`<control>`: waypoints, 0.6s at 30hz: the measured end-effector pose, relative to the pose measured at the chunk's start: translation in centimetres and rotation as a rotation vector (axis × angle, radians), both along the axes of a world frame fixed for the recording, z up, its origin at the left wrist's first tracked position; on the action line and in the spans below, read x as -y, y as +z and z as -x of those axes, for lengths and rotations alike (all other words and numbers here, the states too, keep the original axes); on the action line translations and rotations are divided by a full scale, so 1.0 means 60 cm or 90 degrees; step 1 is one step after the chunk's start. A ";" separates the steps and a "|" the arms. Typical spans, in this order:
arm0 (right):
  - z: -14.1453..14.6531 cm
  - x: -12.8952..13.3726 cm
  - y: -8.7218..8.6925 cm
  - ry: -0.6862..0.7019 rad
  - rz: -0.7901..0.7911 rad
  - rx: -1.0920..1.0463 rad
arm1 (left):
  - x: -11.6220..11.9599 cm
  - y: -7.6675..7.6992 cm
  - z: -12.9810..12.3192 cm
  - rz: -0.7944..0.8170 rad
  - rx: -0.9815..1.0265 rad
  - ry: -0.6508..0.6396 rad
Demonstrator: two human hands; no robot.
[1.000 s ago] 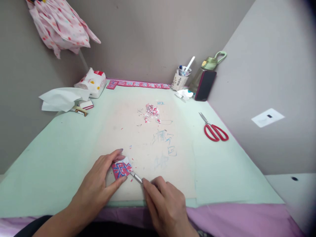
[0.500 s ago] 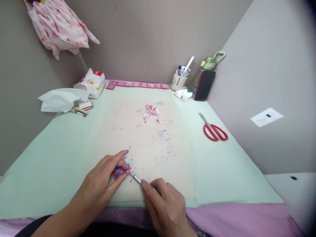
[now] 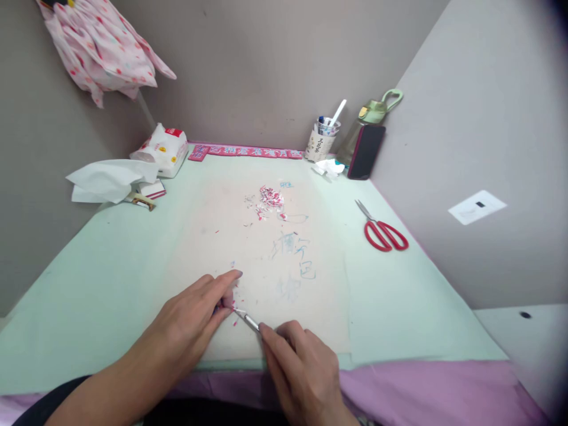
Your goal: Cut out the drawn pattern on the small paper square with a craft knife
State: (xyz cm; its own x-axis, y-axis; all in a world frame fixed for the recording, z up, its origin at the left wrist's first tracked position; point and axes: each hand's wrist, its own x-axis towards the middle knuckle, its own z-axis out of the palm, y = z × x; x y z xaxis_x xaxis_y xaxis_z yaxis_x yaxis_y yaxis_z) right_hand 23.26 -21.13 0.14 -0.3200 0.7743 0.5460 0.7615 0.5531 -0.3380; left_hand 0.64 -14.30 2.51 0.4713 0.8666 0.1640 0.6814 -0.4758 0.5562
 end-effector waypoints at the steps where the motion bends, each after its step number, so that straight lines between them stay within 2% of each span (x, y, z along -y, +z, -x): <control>1: 0.000 0.000 0.000 0.001 0.001 0.001 | -0.002 0.001 -0.001 0.000 -0.009 -0.014; 6: 0.001 0.000 0.000 0.001 -0.001 -0.006 | -0.005 -0.010 0.000 -0.077 -0.046 -0.076; 9: 0.001 0.000 0.003 -0.001 0.002 -0.003 | 0.000 -0.022 0.002 -0.122 -0.031 -0.083; 14: 0.004 0.000 0.009 -0.012 0.012 0.021 | 0.005 -0.028 0.005 -0.128 0.018 -0.009; 18: 0.005 0.000 0.008 -0.019 0.012 0.032 | -0.007 -0.014 0.009 -0.064 0.094 0.119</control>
State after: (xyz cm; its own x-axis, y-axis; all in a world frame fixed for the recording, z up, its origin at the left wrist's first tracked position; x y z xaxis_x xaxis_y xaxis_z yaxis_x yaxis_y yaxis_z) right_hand 22.97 -21.12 0.62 -0.3231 0.7943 0.5144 0.7942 0.5232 -0.3091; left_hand 0.08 -13.91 1.69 0.2694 0.9121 0.3092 0.6781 -0.4076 0.6116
